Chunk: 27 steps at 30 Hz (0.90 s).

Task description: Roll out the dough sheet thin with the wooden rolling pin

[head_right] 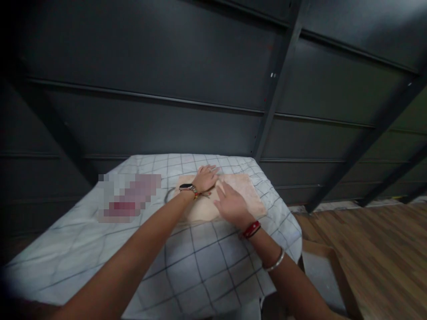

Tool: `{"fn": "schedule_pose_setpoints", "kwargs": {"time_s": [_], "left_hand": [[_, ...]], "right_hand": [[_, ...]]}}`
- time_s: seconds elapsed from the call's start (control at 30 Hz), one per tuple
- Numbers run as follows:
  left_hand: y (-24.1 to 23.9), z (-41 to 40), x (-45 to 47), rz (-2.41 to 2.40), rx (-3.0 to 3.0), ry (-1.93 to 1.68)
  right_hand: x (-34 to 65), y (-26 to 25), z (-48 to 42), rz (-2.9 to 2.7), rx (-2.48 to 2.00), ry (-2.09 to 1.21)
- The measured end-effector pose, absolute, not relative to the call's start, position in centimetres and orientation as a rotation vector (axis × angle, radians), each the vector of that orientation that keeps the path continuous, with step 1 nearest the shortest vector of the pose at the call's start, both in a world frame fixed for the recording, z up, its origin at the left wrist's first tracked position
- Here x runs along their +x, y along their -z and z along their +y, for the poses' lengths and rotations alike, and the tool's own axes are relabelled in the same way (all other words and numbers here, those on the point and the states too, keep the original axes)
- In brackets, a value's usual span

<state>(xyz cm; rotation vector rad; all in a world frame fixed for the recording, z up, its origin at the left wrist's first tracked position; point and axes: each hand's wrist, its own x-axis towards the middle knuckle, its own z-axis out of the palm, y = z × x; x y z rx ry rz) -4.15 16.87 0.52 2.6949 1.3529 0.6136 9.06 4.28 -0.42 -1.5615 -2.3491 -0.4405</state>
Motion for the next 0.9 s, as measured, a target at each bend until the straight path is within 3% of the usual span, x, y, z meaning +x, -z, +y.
{"fn": "schedule_pose_setpoints", "kwargs": {"time_s": [0.4, 0.9], "left_hand": [[-0.5, 13.6, -11.8, 1.269, 2.817, -0.500], [-1.2, 16.9, -5.8, 1.285, 2.759, -0.530]], "right_hand": [[4.5, 0.6, 1.2, -2.285, -1.736, 0.430], [11.5, -0.6, 6.3, -2.336, -1.937, 0.272]]}}
